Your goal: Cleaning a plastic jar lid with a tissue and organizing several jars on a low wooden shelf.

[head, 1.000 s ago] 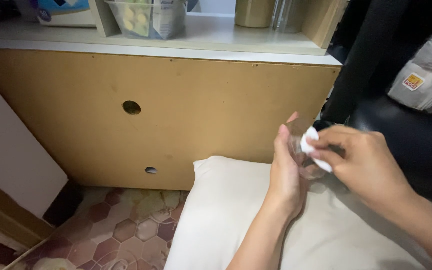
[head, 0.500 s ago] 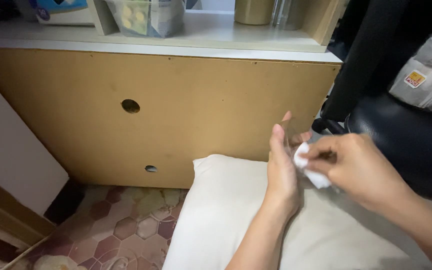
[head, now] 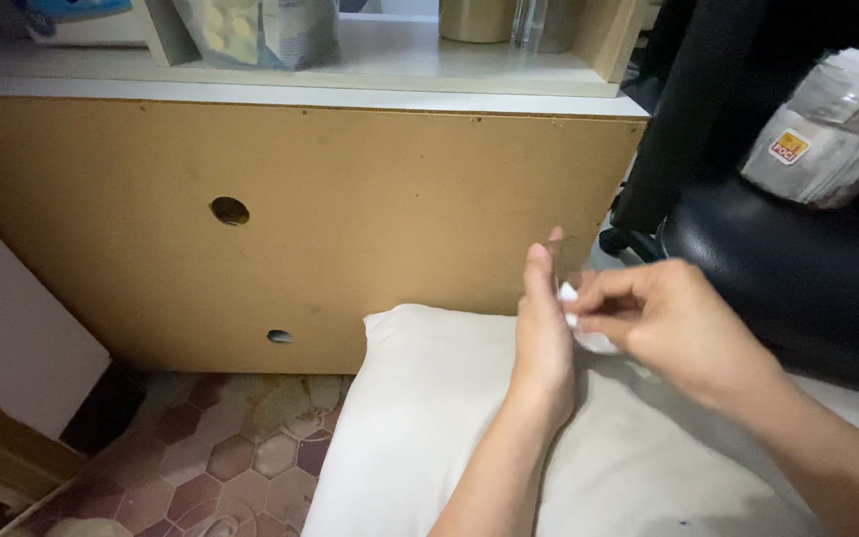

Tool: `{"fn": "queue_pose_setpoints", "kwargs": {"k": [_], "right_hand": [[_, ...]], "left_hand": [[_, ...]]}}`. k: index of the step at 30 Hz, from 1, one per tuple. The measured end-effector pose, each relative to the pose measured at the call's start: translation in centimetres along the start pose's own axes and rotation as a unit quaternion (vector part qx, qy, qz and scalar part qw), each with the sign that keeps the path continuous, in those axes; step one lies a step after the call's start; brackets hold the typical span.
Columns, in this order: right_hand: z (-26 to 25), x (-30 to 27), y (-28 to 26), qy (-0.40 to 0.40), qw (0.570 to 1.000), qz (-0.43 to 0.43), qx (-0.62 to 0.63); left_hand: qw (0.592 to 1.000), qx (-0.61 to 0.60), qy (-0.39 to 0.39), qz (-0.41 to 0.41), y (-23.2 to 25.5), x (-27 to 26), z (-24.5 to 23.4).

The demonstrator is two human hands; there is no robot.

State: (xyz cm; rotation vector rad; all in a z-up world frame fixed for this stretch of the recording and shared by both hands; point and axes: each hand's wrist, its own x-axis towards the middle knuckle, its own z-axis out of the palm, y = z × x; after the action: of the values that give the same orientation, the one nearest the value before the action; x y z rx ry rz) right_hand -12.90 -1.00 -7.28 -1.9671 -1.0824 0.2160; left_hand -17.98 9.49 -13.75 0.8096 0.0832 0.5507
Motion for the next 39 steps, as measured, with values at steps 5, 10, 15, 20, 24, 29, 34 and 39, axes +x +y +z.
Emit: {"fn": "queue_pose_setpoints", "kwargs": {"k": [5, 10, 15, 20, 24, 29, 34, 39], "right_hand": [[0.5, 1.0, -1.4, 0.117, 0.993, -0.009, -0.012], [0.6, 0.6, -1.6, 0.169, 0.959, -0.116, -0.197], [-0.2, 0.0, -0.6, 0.023, 1.000, 0.003, 0.019], [0.6, 1.2, -3.0, 0.136, 0.990, -0.046, -0.012], [0.7, 0.5, -2.7, 0.140, 0.978, 0.003, -0.156], [0.2, 0.3, -2.7, 0.031, 0.999, 0.016, 0.016], [1.2, 0.5, -3.2, 0.169, 0.984, -0.052, 0.026], [-0.2, -0.3, -0.4, 0.104, 0.985, 0.045, -0.132]], "left_hand": [[0.999, -0.005, -0.029, -0.018, 2.1, -1.7, 1.6], [0.999, 0.036, -0.029, 0.011, 3.2, -1.6, 0.9], [0.998, 0.026, -0.007, -0.051, 2.1, -1.0, 1.2], [0.998, -0.051, -0.038, -0.013, 2.2, -1.7, 1.4], [0.998, -0.054, -0.025, 0.006, 3.0, -1.8, 1.0], [0.998, -0.056, -0.029, -0.024, 2.5, -1.7, 1.6], [0.998, -0.034, -0.046, -0.008, 2.4, -2.2, 1.4], [0.999, 0.022, -0.017, 0.019, 0.9, -1.2, 0.4]]}}
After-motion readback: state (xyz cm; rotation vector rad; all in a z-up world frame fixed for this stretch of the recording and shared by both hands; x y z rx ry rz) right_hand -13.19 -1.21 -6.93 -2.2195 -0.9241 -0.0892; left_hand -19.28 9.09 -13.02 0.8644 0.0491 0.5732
